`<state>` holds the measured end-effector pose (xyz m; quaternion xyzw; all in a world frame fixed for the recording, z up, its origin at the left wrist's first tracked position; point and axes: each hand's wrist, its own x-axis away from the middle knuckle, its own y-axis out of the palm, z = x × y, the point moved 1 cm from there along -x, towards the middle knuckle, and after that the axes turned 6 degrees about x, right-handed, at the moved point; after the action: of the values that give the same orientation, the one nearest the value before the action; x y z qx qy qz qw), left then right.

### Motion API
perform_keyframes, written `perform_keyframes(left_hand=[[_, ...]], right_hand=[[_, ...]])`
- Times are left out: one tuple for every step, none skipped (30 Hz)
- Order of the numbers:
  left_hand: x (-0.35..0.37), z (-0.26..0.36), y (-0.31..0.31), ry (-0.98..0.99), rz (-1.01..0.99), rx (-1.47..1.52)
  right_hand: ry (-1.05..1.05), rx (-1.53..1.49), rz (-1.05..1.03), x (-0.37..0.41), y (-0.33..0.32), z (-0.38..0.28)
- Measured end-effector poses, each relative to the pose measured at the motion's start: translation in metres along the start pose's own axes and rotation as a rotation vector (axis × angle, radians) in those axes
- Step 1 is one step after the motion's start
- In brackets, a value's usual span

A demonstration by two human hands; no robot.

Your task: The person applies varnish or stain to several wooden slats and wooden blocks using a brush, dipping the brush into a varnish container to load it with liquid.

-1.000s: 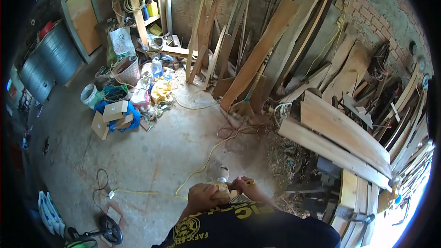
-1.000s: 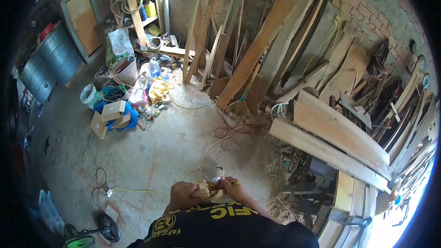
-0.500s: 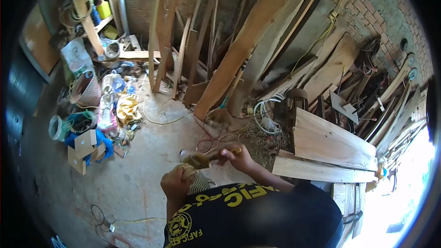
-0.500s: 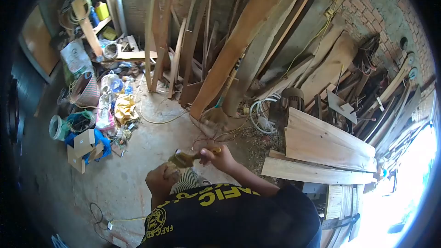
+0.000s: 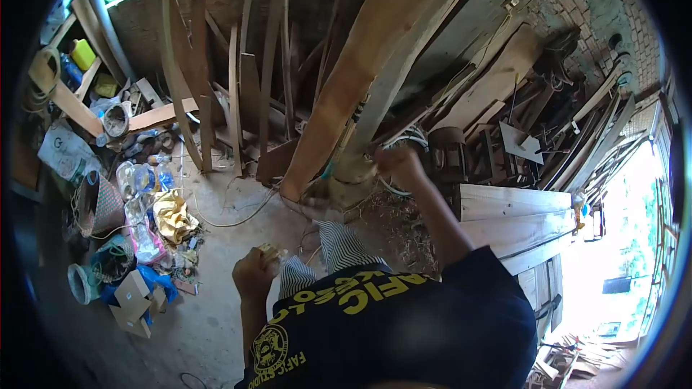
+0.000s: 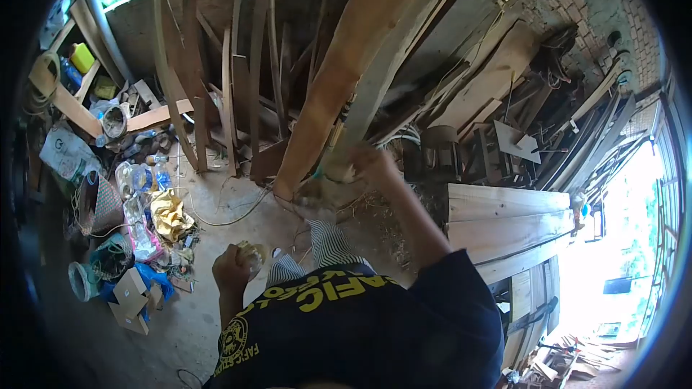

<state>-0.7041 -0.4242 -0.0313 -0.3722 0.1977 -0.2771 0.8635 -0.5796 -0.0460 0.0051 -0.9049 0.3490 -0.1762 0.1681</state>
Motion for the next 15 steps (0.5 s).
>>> perform_keyframes(left_hand=[[-0.004,-0.003,0.003,-0.007,-0.012,0.000],[-0.008,-0.006,0.005,-0.053,-0.012,-0.023],[-0.011,-0.008,0.007,-0.100,-0.008,-0.047],[-0.012,-0.006,0.009,-0.114,-0.005,-0.050],[-0.014,-0.002,0.010,-0.220,0.014,-0.021],[-0.015,0.000,0.013,-0.323,0.036,0.003],[-0.014,0.002,0.018,-0.332,0.051,-0.006],[-0.008,0.004,0.024,-0.410,0.076,-0.050],[-0.003,0.005,0.030,-0.489,0.096,-0.093],[0.002,0.005,0.036,-0.497,0.104,-0.100],[0.008,0.002,0.042,-0.589,0.087,-0.122],[0.010,0.004,0.047,-0.682,0.062,-0.145],[0.002,0.019,0.046,-0.755,0.057,-0.137],[-0.004,0.030,0.048,-0.763,0.043,-0.144],[-0.009,0.038,0.050,-0.794,0.052,-0.114]], right_hand=[[-0.025,0.081,0.068,-0.032,-0.023,-0.002],[-0.172,0.171,0.130,-0.058,-0.049,-0.020],[-0.133,0.237,0.191,-0.097,-0.076,-0.025],[-0.305,0.390,0.314,-0.136,-0.103,-0.035],[-0.346,0.707,0.407,-0.148,-0.125,-0.087],[-0.736,0.701,0.475,-0.216,-0.169,-0.074],[-0.482,0.828,0.542,-0.208,-0.174,-0.144],[-0.709,0.669,0.591,-0.236,-0.194,-0.163],[-0.891,0.597,0.670,-0.260,-0.206,-0.181],[-0.896,0.587,0.662,-0.283,-0.212,-0.190],[-0.911,0.789,0.723,-0.303,-0.215,-0.196],[-0.913,0.997,0.778,-0.317,-0.215,-0.194],[-0.573,1.139,0.620,-0.324,-0.192,-0.183],[-0.226,1.253,0.449,-0.330,-0.169,-0.159],[-0.958,1.363,0.680,-0.385,-0.155,-0.046]])
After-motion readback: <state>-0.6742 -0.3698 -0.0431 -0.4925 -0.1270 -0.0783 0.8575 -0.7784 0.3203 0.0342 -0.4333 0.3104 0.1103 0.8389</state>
